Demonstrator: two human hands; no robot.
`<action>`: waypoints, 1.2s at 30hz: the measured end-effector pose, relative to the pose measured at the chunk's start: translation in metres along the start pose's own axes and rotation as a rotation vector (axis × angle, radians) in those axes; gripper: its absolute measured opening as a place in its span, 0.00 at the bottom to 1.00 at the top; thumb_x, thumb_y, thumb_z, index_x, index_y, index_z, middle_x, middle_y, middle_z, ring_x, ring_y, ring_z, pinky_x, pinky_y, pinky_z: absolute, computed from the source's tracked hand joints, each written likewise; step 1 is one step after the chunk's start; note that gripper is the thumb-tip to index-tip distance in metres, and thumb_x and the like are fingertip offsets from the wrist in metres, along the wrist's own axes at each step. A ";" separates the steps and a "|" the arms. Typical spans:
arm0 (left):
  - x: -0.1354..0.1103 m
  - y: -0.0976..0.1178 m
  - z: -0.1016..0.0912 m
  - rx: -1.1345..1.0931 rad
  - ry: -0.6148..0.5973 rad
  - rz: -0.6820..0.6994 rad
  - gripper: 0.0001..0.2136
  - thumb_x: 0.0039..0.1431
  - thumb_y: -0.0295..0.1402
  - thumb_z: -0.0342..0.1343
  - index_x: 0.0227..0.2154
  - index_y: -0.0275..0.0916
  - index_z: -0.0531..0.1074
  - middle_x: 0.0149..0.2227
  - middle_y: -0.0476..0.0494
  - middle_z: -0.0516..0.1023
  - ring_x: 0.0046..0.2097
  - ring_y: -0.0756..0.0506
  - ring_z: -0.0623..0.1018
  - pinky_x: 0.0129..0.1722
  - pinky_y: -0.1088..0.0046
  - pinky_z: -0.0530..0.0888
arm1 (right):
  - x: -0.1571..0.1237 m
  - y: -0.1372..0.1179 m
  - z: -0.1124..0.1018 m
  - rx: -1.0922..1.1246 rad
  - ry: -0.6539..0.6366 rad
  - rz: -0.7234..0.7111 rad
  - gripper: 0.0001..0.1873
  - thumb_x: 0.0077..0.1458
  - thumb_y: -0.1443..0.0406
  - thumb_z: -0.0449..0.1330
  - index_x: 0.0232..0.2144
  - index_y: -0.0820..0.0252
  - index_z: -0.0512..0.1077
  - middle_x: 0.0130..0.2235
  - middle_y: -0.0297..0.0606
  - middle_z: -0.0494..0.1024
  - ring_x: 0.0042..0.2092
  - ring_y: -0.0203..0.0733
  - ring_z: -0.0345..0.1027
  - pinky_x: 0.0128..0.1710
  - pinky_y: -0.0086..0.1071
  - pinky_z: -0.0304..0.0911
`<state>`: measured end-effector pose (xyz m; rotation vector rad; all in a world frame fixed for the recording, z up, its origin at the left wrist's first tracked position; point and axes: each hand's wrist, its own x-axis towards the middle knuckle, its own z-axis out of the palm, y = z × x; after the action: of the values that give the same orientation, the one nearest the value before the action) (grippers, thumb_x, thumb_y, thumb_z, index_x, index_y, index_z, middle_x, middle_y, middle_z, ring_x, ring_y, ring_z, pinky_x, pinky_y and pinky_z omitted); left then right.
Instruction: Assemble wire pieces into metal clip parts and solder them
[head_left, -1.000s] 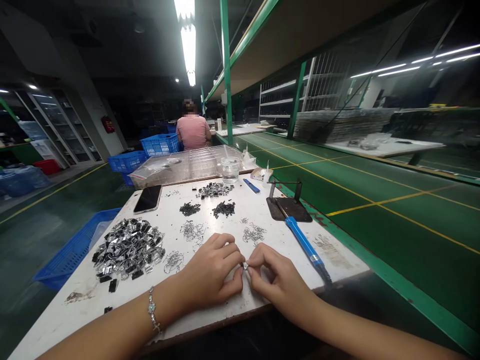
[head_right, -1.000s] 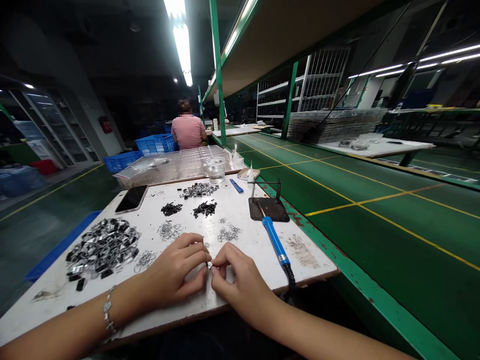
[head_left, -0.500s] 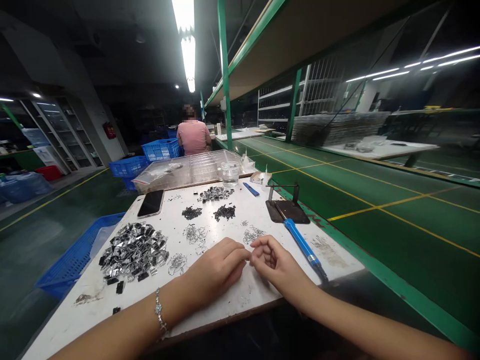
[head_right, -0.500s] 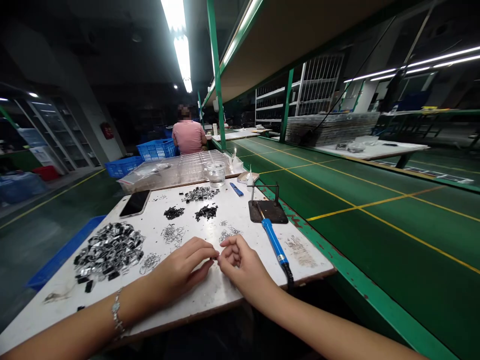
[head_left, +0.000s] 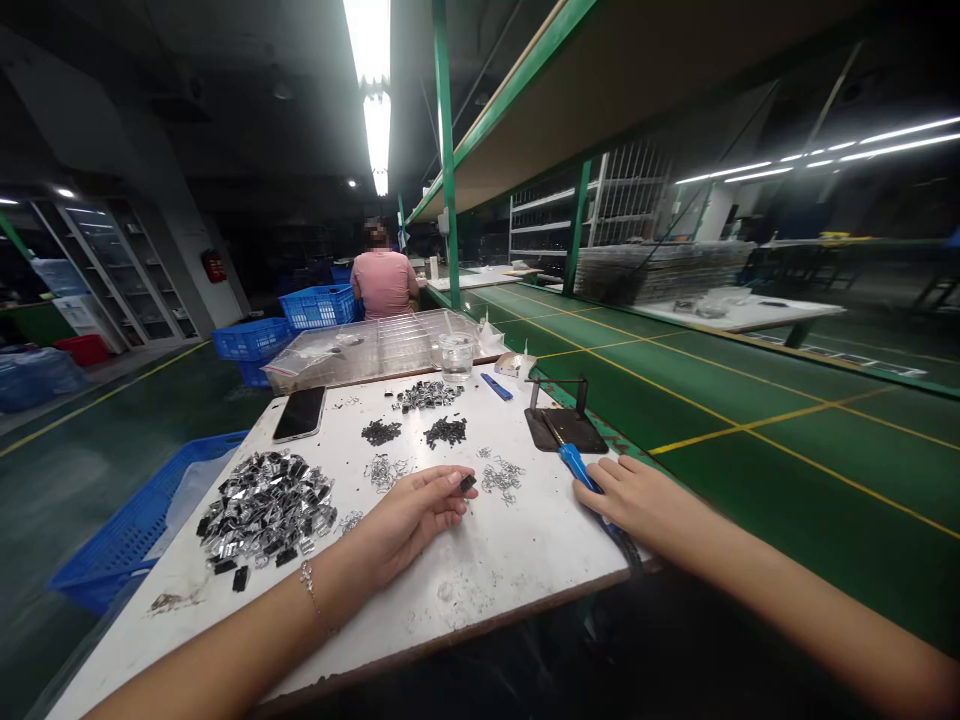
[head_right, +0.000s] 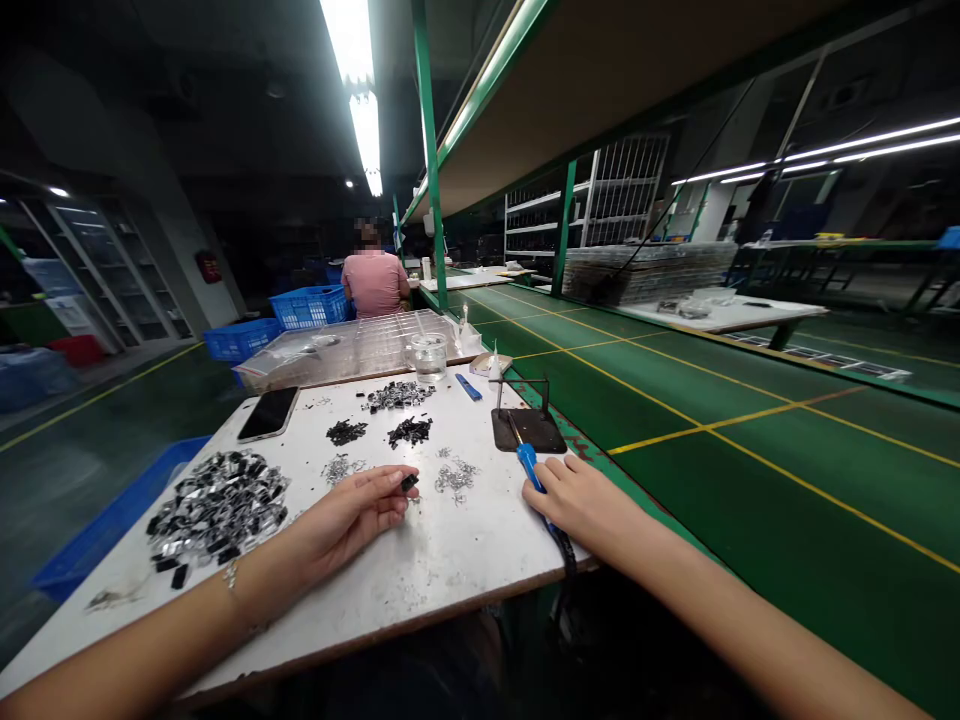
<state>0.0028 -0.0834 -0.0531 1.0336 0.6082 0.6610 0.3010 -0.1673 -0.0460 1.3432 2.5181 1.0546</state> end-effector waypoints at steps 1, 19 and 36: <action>0.000 0.000 0.000 -0.001 0.011 -0.010 0.12 0.57 0.35 0.59 0.42 0.34 0.73 0.41 0.37 0.75 0.36 0.51 0.75 0.40 0.74 0.73 | -0.001 0.000 0.000 -0.004 0.021 -0.009 0.13 0.50 0.78 0.55 0.35 0.60 0.70 0.32 0.45 0.75 0.33 0.47 0.67 0.32 0.38 0.57; 0.004 -0.003 -0.005 -0.100 -0.002 -0.079 0.09 0.59 0.31 0.58 0.40 0.30 0.74 0.38 0.38 0.77 0.36 0.51 0.76 0.42 0.76 0.74 | 0.001 -0.018 -0.097 1.070 0.631 0.799 0.13 0.56 0.56 0.58 0.23 0.53 0.64 0.20 0.31 0.72 0.24 0.41 0.69 0.23 0.32 0.63; 0.002 -0.003 -0.002 0.007 -0.039 -0.056 0.11 0.55 0.30 0.61 0.40 0.31 0.75 0.39 0.37 0.76 0.37 0.50 0.75 0.41 0.75 0.73 | 0.015 -0.038 -0.085 1.137 0.580 0.841 0.07 0.55 0.61 0.60 0.38 0.50 0.70 0.31 0.32 0.77 0.31 0.39 0.71 0.29 0.28 0.65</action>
<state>0.0033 -0.0812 -0.0566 1.0297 0.6036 0.5887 0.2330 -0.2149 -0.0020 2.8878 3.1564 -0.2090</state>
